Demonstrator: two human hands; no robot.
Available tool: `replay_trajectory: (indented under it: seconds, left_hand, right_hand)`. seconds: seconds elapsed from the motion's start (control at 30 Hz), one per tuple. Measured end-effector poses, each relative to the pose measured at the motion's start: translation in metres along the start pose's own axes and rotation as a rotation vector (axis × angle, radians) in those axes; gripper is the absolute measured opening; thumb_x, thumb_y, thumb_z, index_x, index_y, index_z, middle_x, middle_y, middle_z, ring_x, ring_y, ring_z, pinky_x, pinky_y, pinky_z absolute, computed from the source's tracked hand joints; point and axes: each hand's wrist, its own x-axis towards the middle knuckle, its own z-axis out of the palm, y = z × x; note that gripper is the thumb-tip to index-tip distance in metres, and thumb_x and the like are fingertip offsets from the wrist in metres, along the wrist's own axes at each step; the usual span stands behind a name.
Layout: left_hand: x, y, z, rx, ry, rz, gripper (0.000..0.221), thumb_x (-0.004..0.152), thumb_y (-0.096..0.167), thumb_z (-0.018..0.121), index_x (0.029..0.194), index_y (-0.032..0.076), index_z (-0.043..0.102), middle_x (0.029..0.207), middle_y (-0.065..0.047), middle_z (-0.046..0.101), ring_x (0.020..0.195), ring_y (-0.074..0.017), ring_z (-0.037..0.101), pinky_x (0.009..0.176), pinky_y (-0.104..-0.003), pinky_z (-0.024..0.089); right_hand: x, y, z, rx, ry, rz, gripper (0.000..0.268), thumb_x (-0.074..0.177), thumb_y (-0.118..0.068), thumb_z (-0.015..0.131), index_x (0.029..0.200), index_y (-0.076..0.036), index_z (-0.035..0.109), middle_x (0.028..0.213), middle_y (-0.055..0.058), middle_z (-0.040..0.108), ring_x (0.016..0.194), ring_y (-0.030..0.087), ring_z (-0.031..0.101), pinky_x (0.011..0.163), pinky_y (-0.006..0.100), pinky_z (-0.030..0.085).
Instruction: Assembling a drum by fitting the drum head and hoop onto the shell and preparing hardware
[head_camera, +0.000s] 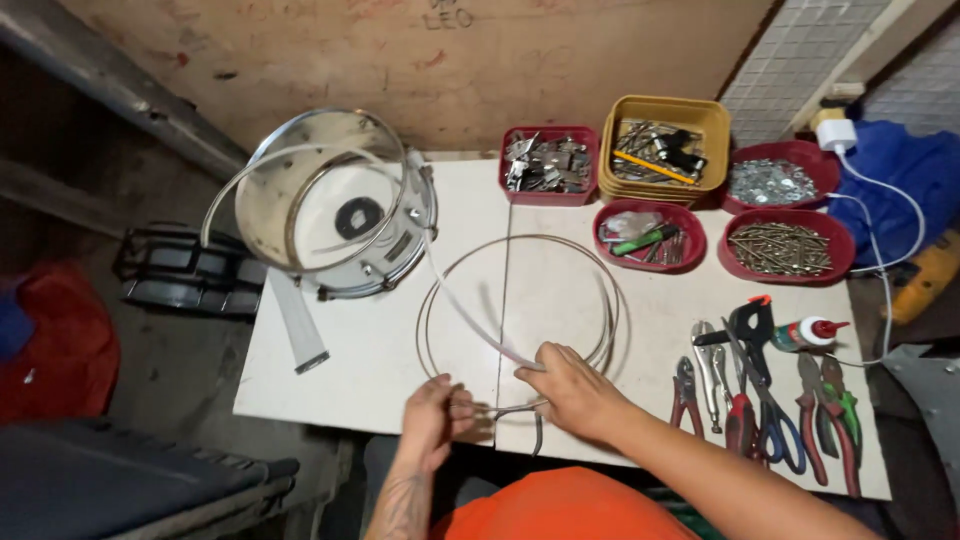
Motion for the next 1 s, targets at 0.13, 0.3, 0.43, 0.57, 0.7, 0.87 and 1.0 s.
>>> replay_trajectory:
  seconds: [0.13,0.3,0.43,0.57,0.7,0.87,1.0]
  left_hand:
    - [0.031,-0.042,-0.002,-0.045,0.053,-0.033,0.030,0.102,0.009,0.048,0.132,0.002,0.049,0.083,-0.025,0.062,0.060,-0.0321,0.064,0.049,-0.040,0.056]
    - [0.096,-0.092,-0.018,0.485,0.079,0.090,0.031,0.095,0.023,0.054,0.121,0.008,0.062,0.088,-0.017,0.067,0.079,-0.0266,0.062,0.064,-0.039,0.053]
    - [0.117,-0.101,-0.044,1.097,0.054,0.247,0.047,0.087,0.055,0.071,0.122,0.024,0.075,0.111,-0.003,0.079,0.112,-0.0239,0.073,0.092,-0.039,0.060]
    - [0.057,-0.069,-0.051,1.012,0.040,0.277,0.045,0.092,0.040,0.067,0.124,0.009,0.073,0.115,-0.018,0.076,0.118,-0.0366,0.069,0.099,-0.047,0.057]
    - [0.060,-0.070,-0.079,0.918,0.112,0.298,0.042,0.088,0.036,0.067,0.119,0.009,0.076,0.105,-0.014,0.080,0.103,-0.0281,0.074,0.090,-0.039,0.057]
    - [0.073,-0.062,-0.171,0.864,0.340,0.432,0.041,0.084,0.033,0.063,0.113,0.009,0.079,0.108,-0.013,0.081,0.103,-0.0250,0.075,0.092,-0.036,0.053]
    - [0.084,-0.117,-0.282,0.885,0.569,0.233,0.040,0.087,0.037,0.060,0.106,0.008,0.081,0.109,-0.015,0.079,0.108,-0.0306,0.073,0.096,-0.040,0.052]
  right_hand:
    - [0.007,0.002,0.021,-0.079,-0.107,-0.067,0.071,0.071,-0.038,0.096,0.129,-0.011,0.065,0.101,0.012,0.046,0.097,0.037,0.052,0.091,0.048,0.046]
    - [0.010,0.006,0.042,-0.118,-0.202,0.030,0.052,0.081,-0.036,0.084,0.123,-0.011,0.067,0.105,0.010,0.047,0.101,0.034,0.054,0.093,0.046,0.046]
    - [0.006,0.014,0.057,-0.140,-0.298,0.113,0.052,0.078,-0.039,0.084,0.123,-0.018,0.068,0.122,0.010,0.049,0.118,0.032,0.056,0.107,0.045,0.044]
    - [0.006,0.021,0.060,-0.147,-0.349,0.144,0.053,0.079,-0.037,0.083,0.128,-0.022,0.067,0.133,0.008,0.047,0.130,0.032,0.053,0.113,0.047,0.041]
    - [-0.001,0.023,0.050,-0.063,-0.315,0.180,0.051,0.087,-0.032,0.076,0.134,-0.017,0.064,0.145,0.016,0.044,0.135,0.037,0.049,0.113,0.051,0.039]
    - [-0.036,0.048,0.046,-0.001,-0.210,0.213,0.048,0.091,-0.030,0.072,0.135,-0.013,0.063,0.147,0.017,0.046,0.136,0.038,0.048,0.117,0.054,0.037]
    - [-0.070,0.080,0.055,0.007,0.025,0.165,0.045,0.085,-0.029,0.073,0.126,-0.011,0.070,0.130,0.015,0.059,0.116,0.034,0.064,0.108,0.040,0.048]
